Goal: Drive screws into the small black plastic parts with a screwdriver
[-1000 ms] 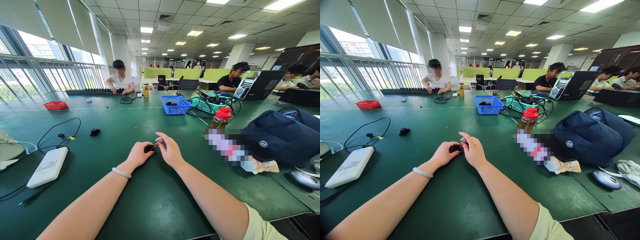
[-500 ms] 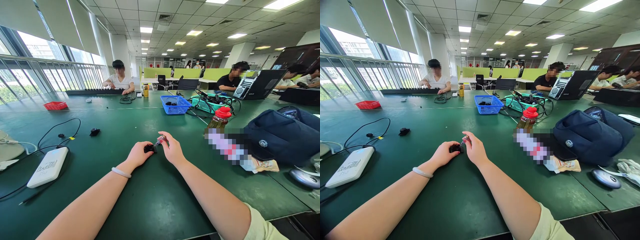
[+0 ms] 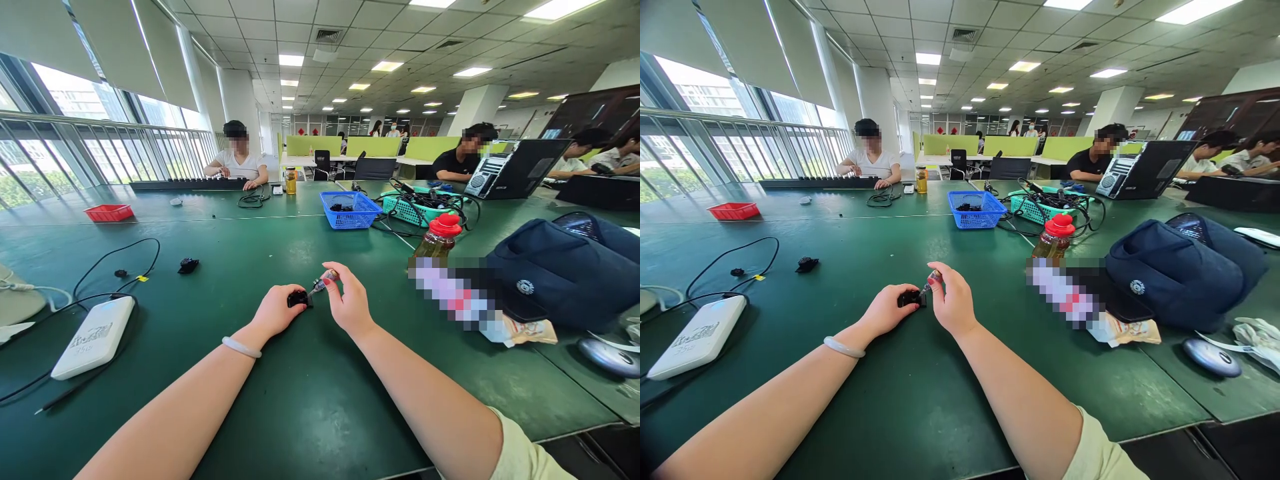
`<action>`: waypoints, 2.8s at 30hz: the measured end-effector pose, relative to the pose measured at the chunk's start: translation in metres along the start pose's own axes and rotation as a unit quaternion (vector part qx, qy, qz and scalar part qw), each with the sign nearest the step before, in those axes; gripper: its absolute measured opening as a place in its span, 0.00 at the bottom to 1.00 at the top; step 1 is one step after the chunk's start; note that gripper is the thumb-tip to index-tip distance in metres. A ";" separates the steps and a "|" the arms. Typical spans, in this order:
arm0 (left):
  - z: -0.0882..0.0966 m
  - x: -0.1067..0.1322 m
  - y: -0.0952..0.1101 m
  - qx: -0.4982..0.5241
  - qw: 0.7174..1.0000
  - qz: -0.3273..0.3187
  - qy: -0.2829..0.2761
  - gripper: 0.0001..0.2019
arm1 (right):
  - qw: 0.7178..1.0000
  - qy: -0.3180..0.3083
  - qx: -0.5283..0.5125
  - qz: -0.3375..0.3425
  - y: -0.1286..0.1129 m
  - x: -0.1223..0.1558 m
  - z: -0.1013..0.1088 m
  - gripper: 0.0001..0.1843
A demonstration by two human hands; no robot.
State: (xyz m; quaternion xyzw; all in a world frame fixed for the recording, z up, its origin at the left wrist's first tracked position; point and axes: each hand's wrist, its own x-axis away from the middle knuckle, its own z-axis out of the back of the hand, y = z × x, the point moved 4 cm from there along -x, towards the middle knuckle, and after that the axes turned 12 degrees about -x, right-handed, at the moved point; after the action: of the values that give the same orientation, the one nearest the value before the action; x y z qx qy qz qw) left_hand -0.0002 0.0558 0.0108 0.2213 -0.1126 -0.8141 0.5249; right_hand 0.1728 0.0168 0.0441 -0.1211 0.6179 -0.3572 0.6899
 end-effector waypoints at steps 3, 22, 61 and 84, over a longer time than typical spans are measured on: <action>0.001 0.000 0.001 -0.009 1.000 0.004 -0.002 0.12 | 1.000 0.012 -0.003 0.007 -0.002 0.000 0.002 0.13; -0.001 0.000 -0.002 -0.016 1.000 0.012 -0.005 0.14 | 0.996 -0.029 -0.028 -0.079 0.013 -0.002 -0.007 0.11; -0.005 0.000 0.000 -0.034 0.999 -0.014 -0.001 0.10 | 0.995 -0.075 -0.044 0.040 -0.005 0.007 -0.024 0.15; -0.006 0.000 -0.001 -0.024 1.000 -0.010 -0.008 0.14 | 0.988 -0.053 -0.123 -0.081 0.006 0.002 -0.024 0.16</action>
State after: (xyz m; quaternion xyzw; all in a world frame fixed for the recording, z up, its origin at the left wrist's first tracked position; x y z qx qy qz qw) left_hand 0.0017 0.0566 0.0054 0.2037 -0.0950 -0.8233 0.5212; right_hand 0.1522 0.0267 0.0338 -0.2730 0.6082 -0.3261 0.6703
